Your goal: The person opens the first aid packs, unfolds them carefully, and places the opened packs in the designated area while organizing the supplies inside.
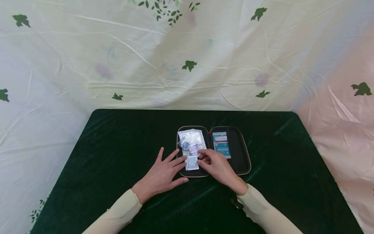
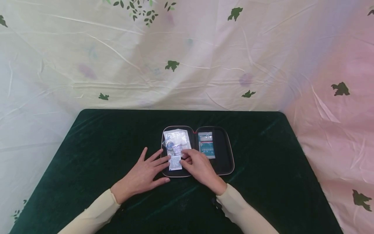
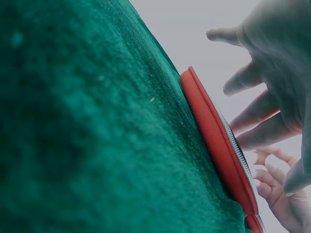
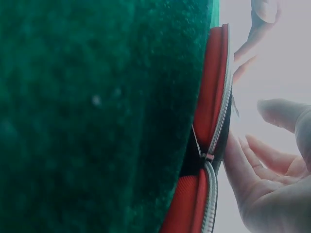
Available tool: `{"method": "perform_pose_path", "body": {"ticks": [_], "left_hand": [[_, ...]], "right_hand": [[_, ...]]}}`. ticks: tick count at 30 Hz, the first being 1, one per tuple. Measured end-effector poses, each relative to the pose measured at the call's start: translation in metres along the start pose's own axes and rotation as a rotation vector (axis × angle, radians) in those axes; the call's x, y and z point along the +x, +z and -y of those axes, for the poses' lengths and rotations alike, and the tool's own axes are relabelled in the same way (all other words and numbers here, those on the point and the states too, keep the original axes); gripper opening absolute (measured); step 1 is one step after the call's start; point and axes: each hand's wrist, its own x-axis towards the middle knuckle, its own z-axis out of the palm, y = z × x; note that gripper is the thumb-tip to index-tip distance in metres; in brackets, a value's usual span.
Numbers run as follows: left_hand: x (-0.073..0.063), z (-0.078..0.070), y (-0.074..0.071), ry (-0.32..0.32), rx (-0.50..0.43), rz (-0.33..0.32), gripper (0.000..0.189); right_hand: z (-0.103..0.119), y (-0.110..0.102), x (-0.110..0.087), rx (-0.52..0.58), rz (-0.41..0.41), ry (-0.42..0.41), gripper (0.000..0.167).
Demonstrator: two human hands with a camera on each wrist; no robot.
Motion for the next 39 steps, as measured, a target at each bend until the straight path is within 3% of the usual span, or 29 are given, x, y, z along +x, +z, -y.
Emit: {"method": "perform_pose_path", "body": {"ticks": [7,23,39], "left_hand": [[0.0,0.0,0.001,0.003,0.008,-0.006,0.07],[-0.001,0.0,0.001,0.01,-0.002,-0.021,0.071],[-0.002,0.001,-0.002,0.038,0.003,-0.096,0.07]], "right_hand": [[0.002,0.005,0.004,-0.01,0.026,0.005,0.035],[0.004,0.012,0.008,-0.001,-0.019,0.048,0.027],[0.001,-0.006,0.001,0.088,-0.057,0.102,0.029]]}}
